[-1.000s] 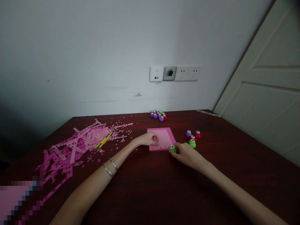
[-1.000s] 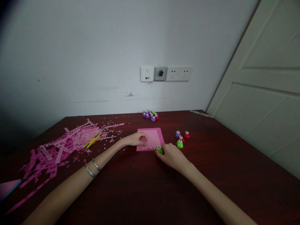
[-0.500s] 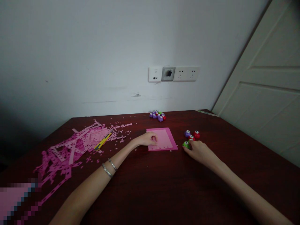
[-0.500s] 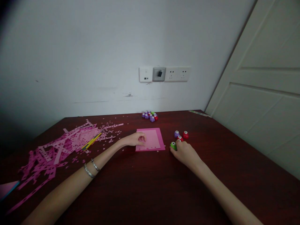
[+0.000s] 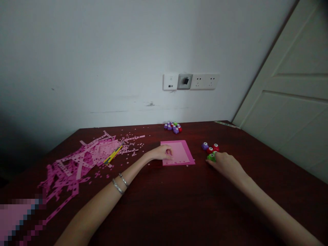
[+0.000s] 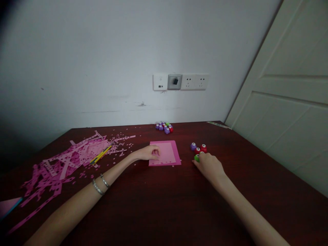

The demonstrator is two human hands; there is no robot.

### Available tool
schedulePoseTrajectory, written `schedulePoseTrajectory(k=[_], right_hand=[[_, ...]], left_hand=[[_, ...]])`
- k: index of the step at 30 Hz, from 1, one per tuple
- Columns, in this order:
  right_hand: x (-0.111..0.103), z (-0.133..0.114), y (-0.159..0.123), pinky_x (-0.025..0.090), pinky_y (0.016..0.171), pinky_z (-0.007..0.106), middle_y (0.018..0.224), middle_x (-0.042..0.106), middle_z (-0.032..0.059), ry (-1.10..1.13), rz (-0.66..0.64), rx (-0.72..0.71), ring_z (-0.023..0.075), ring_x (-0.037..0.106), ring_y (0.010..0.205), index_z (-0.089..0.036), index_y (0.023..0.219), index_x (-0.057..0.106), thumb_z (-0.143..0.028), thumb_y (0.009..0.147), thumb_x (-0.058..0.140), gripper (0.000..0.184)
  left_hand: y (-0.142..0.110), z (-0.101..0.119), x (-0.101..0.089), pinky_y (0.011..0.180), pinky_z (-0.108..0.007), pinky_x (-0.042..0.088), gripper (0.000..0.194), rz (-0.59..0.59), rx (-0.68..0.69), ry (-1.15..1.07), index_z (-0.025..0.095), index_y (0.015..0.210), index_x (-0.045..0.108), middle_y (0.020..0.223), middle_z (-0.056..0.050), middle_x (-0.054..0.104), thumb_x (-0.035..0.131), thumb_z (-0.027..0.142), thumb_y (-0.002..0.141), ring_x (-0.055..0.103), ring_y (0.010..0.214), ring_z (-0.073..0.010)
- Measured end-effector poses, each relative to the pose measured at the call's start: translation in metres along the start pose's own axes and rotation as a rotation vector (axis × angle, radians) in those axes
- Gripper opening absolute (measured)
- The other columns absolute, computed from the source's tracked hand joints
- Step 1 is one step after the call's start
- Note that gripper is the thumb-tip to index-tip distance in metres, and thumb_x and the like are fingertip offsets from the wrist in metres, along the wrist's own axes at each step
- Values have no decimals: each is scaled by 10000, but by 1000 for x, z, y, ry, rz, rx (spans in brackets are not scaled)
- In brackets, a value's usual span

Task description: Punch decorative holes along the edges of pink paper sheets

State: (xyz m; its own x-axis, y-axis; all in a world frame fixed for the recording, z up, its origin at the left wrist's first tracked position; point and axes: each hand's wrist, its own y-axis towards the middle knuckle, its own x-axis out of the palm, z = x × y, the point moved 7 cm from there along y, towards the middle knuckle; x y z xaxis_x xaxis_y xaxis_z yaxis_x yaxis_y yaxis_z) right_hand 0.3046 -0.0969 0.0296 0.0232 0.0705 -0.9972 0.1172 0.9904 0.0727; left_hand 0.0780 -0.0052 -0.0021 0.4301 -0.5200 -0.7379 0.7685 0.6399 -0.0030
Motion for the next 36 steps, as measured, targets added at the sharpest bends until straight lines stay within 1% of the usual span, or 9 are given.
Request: schedulePoseTrajectory(k=[4,7,11,14,18,26,31,33,36], right_hand=[[-9,-34,-5,420,598,312,777,635,156,34,60,-185,265,631,706,-119,794,606,-336,868,447,279],[-11,-62,-1,438,701,304,844,633,126,195,91,-364,213,618,749,-126,819,614,-255,898,364,293],[-4,-78,15,431,857,308,1006,631,128,433,169,-491,198,588,930,-112,990,618,-188,895,335,309],[9,-80,27,398,954,353,1132,605,145,520,201,-523,212,541,1069,-104,1076,604,-163,877,350,328],[27,-78,35,380,994,389,1177,586,160,542,236,-521,223,513,1131,-89,1103,605,-165,863,365,348],[37,-75,34,375,1010,418,1199,577,150,598,267,-504,229,489,1164,-108,1105,615,-174,851,389,346],[35,-77,33,376,1012,408,1197,575,161,584,280,-509,225,495,1156,-87,1106,612,-171,860,369,356],[35,-77,33,376,1015,402,1185,580,170,567,274,-503,224,500,1149,-69,1100,613,-166,860,363,360],[36,-77,34,379,1013,400,1174,587,162,555,273,-497,220,507,1139,-75,1096,615,-163,857,361,359]], left_hand=[[0,0,1,677,-236,396,224,15,22,15,137,817,595,793,-12,568,691,265,659,507,734,-132],[-1,5,-1,714,-254,403,215,28,47,75,141,834,601,832,-23,587,685,248,666,521,766,-144],[-5,21,-9,857,-313,370,208,92,86,234,156,900,614,939,-59,587,642,243,714,499,945,-195],[-8,30,-7,949,-351,317,327,39,96,288,176,1066,571,1142,-92,543,600,278,757,436,1114,-230],[-10,26,7,1041,-389,212,577,-109,38,328,153,1277,425,1398,-142,336,564,413,781,226,1314,-288],[-12,23,13,1051,-392,219,605,-121,12,306,158,1293,413,1427,-138,298,550,447,780,205,1329,-286],[-7,32,-8,1006,-346,307,374,41,90,240,166,1114,570,1266,-107,504,587,272,756,423,1197,-229],[0,26,-30,957,-322,360,286,191,72,185,167,1038,604,1164,-83,578,552,214,761,510,1088,-195],[17,-1,-67,849,-301,427,275,378,-68,143,144,1007,613,1053,-82,627,551,205,746,569,950,-185]])
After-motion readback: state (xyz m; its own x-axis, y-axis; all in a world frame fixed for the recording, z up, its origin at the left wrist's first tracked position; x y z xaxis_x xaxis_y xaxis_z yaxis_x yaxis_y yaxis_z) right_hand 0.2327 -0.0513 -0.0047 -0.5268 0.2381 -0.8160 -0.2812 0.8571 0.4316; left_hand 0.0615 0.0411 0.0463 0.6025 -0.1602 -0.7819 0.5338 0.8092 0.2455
